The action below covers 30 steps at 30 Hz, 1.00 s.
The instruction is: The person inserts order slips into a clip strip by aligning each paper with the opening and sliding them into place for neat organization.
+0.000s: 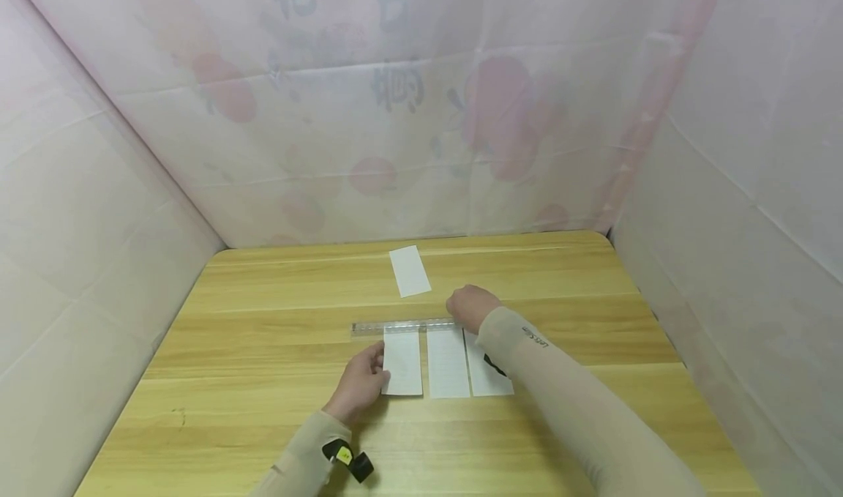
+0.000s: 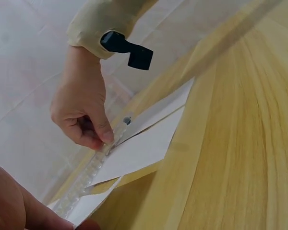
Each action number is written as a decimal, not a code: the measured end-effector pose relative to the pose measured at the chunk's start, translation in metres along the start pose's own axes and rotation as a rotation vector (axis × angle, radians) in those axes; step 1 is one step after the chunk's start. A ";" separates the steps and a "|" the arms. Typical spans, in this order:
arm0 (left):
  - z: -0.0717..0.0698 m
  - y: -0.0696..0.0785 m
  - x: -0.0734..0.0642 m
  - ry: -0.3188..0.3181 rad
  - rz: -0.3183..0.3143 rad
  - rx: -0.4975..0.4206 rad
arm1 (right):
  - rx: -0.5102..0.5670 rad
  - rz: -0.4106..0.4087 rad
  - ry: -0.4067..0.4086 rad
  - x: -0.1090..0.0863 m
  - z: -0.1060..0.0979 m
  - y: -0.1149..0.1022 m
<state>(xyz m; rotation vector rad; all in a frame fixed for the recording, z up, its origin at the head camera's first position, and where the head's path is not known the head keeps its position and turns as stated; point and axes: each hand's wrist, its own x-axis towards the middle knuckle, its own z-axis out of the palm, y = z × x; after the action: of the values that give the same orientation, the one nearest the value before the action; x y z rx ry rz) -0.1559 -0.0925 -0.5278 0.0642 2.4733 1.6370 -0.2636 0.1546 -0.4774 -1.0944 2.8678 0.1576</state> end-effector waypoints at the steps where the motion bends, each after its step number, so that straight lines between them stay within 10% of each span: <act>1: 0.000 -0.001 0.000 -0.004 -0.006 -0.015 | 0.002 -0.001 0.000 0.000 0.000 0.000; 12: 0.000 -0.005 0.001 -0.038 -0.058 -0.217 | -0.005 -0.010 -0.005 -0.001 -0.002 -0.001; 30: -0.001 0.000 -0.004 -0.131 -0.050 -0.074 | -0.006 -0.007 -0.006 0.000 0.001 0.001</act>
<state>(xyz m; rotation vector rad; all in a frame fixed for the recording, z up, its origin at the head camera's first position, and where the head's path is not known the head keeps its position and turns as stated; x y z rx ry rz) -0.1518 -0.0936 -0.5267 0.0963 2.2980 1.6465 -0.2647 0.1552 -0.4779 -1.1024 2.8599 0.1685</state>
